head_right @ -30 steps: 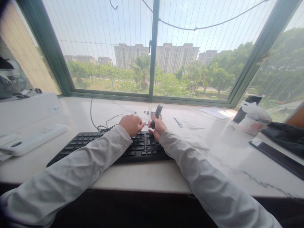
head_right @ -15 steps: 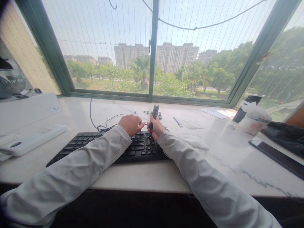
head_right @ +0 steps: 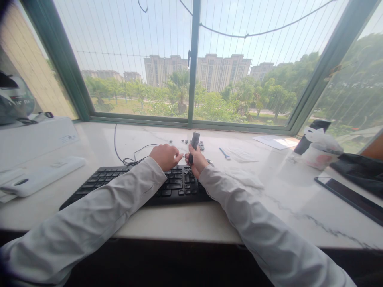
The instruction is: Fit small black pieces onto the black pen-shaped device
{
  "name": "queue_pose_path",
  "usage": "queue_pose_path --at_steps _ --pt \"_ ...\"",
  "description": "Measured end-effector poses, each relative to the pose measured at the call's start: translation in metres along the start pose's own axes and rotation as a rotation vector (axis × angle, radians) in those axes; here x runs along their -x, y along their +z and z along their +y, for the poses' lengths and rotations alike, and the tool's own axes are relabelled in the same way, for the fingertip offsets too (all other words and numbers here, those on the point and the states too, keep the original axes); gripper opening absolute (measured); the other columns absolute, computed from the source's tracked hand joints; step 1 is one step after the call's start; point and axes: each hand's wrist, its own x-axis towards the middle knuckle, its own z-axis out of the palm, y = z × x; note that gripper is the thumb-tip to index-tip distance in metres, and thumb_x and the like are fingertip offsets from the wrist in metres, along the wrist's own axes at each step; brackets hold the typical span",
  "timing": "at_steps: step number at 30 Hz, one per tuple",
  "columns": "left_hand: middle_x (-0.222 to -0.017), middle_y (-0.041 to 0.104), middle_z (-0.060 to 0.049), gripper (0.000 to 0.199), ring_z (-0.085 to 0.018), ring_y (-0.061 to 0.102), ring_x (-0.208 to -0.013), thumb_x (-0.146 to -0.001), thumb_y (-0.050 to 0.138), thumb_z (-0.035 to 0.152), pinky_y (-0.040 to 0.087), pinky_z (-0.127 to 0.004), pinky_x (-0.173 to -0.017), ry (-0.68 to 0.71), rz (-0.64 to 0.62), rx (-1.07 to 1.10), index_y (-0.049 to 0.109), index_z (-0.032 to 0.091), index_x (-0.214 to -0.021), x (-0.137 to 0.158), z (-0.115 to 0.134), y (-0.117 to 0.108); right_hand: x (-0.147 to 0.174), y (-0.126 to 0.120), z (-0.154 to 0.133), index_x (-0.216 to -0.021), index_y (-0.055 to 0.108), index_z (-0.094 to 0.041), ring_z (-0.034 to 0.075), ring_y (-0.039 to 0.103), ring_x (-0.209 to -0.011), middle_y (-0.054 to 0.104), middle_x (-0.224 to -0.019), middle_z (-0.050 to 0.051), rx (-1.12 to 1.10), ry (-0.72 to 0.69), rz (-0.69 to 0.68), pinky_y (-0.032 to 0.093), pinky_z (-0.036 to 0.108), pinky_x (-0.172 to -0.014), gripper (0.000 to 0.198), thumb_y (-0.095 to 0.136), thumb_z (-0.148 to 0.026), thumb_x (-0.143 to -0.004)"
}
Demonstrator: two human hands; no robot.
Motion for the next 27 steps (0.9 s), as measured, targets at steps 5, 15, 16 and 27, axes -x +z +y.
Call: queue_pose_path --at_steps 5,15,16,27 --pt "-0.090 0.068 -0.015 0.046 -0.029 0.063 -0.088 -0.085 0.041 0.051 0.047 -0.038 -0.076 -0.025 -0.027 0.013 0.072 0.018 -0.093 0.001 0.001 -0.002 0.000 0.000 -0.001 -0.086 0.036 -0.025 0.007 0.040 -0.046 0.044 -0.054 -0.009 -0.013 -0.009 -0.008 0.029 0.018 -0.046 0.041 0.068 -0.044 -0.070" --pt "-0.089 0.068 -0.015 0.046 -0.030 0.064 -0.083 -0.085 0.040 0.051 0.048 -0.039 -0.072 -0.002 -0.004 0.007 0.072 0.018 -0.092 0.000 -0.001 0.002 0.001 0.001 0.001 -0.084 0.037 -0.025 0.008 0.039 -0.047 0.043 -0.053 -0.009 0.007 -0.033 -0.020 0.027 0.019 -0.045 0.045 0.071 -0.047 -0.066" --pt "-0.089 0.068 -0.015 0.046 -0.030 0.064 -0.083 -0.085 0.040 0.051 0.048 -0.039 -0.072 -0.001 -0.004 0.006 0.072 0.018 -0.092 0.000 -0.001 0.002 0.000 0.001 0.001 -0.084 0.037 -0.025 0.008 0.039 -0.047 0.043 -0.053 -0.009 0.009 -0.038 -0.020 0.027 0.019 -0.046 0.045 0.071 -0.047 -0.065" --pt "-0.087 0.068 -0.015 0.044 -0.029 0.064 -0.081 -0.084 0.042 0.050 0.048 -0.038 -0.070 0.008 0.001 0.003 0.072 0.018 -0.089 0.000 -0.001 0.001 0.003 0.005 0.011 -0.083 0.042 -0.023 0.007 0.037 -0.053 0.042 -0.060 -0.008 0.074 -0.174 -0.066 0.027 0.022 -0.050 0.043 0.071 -0.049 -0.064"
